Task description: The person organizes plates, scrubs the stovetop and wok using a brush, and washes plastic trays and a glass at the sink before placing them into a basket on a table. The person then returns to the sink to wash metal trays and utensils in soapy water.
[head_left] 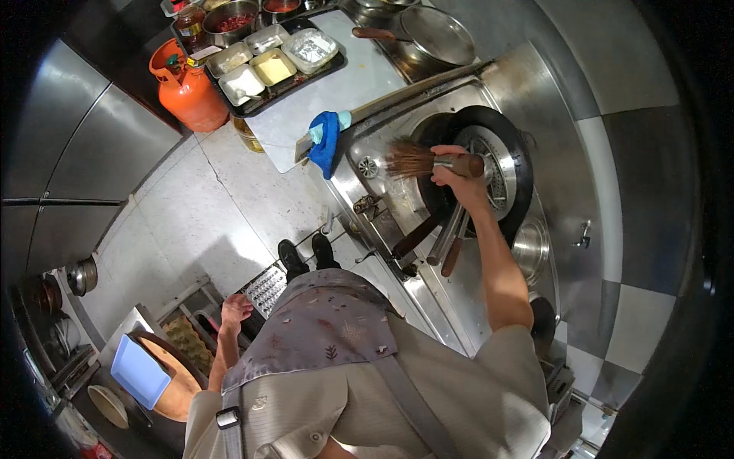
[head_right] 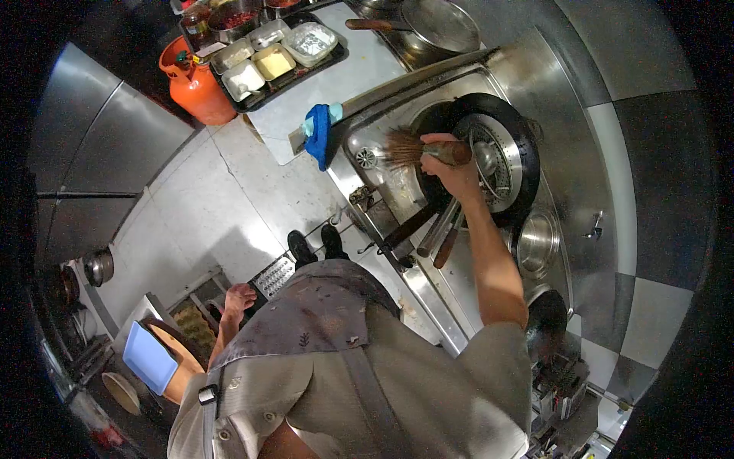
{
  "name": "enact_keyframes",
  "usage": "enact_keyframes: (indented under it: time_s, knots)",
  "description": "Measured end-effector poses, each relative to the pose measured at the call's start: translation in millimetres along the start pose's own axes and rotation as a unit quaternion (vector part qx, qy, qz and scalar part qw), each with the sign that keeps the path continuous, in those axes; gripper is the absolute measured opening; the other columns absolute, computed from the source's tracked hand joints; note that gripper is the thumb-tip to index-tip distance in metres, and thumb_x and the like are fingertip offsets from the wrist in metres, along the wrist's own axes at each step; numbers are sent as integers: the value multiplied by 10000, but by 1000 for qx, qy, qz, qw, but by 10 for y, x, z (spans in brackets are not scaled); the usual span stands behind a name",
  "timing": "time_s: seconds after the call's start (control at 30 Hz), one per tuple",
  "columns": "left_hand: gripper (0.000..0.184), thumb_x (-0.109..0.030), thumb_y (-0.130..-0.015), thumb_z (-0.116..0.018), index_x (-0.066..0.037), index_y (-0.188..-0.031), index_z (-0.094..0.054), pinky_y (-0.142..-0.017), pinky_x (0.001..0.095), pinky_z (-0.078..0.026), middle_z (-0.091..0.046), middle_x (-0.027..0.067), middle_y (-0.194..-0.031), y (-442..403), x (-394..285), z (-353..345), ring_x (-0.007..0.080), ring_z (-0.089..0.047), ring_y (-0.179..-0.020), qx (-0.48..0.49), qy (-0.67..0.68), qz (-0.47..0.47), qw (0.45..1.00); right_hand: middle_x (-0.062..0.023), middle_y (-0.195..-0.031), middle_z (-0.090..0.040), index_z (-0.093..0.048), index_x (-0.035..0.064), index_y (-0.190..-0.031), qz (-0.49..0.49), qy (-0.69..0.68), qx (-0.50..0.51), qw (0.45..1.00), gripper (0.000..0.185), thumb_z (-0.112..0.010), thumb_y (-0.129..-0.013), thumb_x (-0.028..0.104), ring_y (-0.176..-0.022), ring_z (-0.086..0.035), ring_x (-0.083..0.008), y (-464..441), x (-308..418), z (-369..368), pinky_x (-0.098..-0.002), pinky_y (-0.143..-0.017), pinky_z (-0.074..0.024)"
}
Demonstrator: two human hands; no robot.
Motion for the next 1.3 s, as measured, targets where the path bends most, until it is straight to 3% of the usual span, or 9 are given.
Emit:
enact_keyframes:
  time_s: [0.3, 0.47, 0.6, 0.73, 0.87, 1.07, 1.13, 1.17, 1.3]
  knots:
    - [265, -293, -902, -615, -82, -1063, -611, -657, 349, -521, -675, 62, -877, 6, 47, 122, 182, -652, -727, 9, -75, 53, 996, -143, -1261, -585, -605, 13, -1123, 72, -120, -95, 986, 286, -607, -839, -17, -843, -680, -208, 648, 295, 316, -312, -700, -575]
    - [387, -330, -892, -657, -78, -1174, -575, -664, 346, -536, -683, 87, -973, -542, -190, 357, 212, -674, -792, 159, -31, -28, 986, -218, -1241, -585, -575, -15, -1170, 145, -177, -238, 944, 322, -603, -849, -13, -789, -700, -264, 1682, 582, 829, -371, -680, -602]
    - [385, -355, -914, -633, -71, -1167, -581, -713, 337, -522, -674, 76, -979, -662, -786, 153, 184, -661, -823, 120, -146, -13, 982, -260, -1218, -579, -567, -44, -1156, 200, -198, -387, 878, 322, -614, -852, 50, -676, -695, -266, 2822, 525, 1256, -331, -656, -609]
    - [346, -318, -921, -612, -60, -1149, -586, -639, 312, -516, -670, 78, -929, -591, -989, -63, 180, -655, -786, 140, -171, -52, 974, -204, -1080, -653, -587, -24, -1106, -53, -35, -508, 859, 237, -589, -872, 12, -637, -659, -200, 3775, 64, 1381, -281, -592, -556]
    - [292, -266, -923, -595, -58, -1128, -585, -597, 303, -507, -660, 83, -893, -519, -888, -154, 190, -645, -740, 114, -225, -18, 968, -82, -804, -704, -640, -18, -1015, -306, 172, -462, 815, 265, -693, -793, 116, -638, -660, -138, 4683, -936, 1406, -302, -587, -540]
    - [262, -268, -916, -609, -71, -1086, -583, -592, 309, -511, -652, 75, -859, -421, -562, -224, 189, -637, -715, 165, -249, 25, 954, -61, -845, -724, -698, 141, -1019, -285, 426, -358, 781, 257, -720, -807, 285, -712, -686, -242, 5541, -2416, 1194, -360, -631, -543]
    - [266, -270, -913, -613, -76, -1091, -581, -585, 314, -510, -649, 73, -846, -154, -563, -477, 191, -638, -714, 109, -292, 10, 950, -70, -913, -713, -691, 142, -941, -321, 397, -341, 789, 226, -770, -755, 245, -776, -668, -279, 5173, -2327, 929, -383, -687, -542]
    - [257, -265, -914, -606, -76, -1087, -581, -583, 313, -509, -648, 71, -842, -103, -523, -556, 188, -638, -714, 93, -315, 30, 944, -69, -901, -704, -692, 157, -974, -191, 476, -337, 790, 233, -753, -778, 267, -781, -667, -265, 5064, -2549, 711, -390, -690, -546]
    - [249, -250, -915, -589, -72, -1089, -581, -556, 306, -500, -649, 73, -839, 25, -417, -1073, 183, -635, -701, 125, -389, 14, 913, -102, -980, -698, -650, 81, -1015, -99, 332, -336, 876, 297, -709, -733, 152, -778, -684, -268, 4179, -1600, 173, -378, -647, -572]
Point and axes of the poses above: each hand's wrist, its own y-axis away from the middle knuckle, its own z-axis out of the back of the hand, x = y × z, the point moved 3 cm from there along -y, towards the middle knuckle
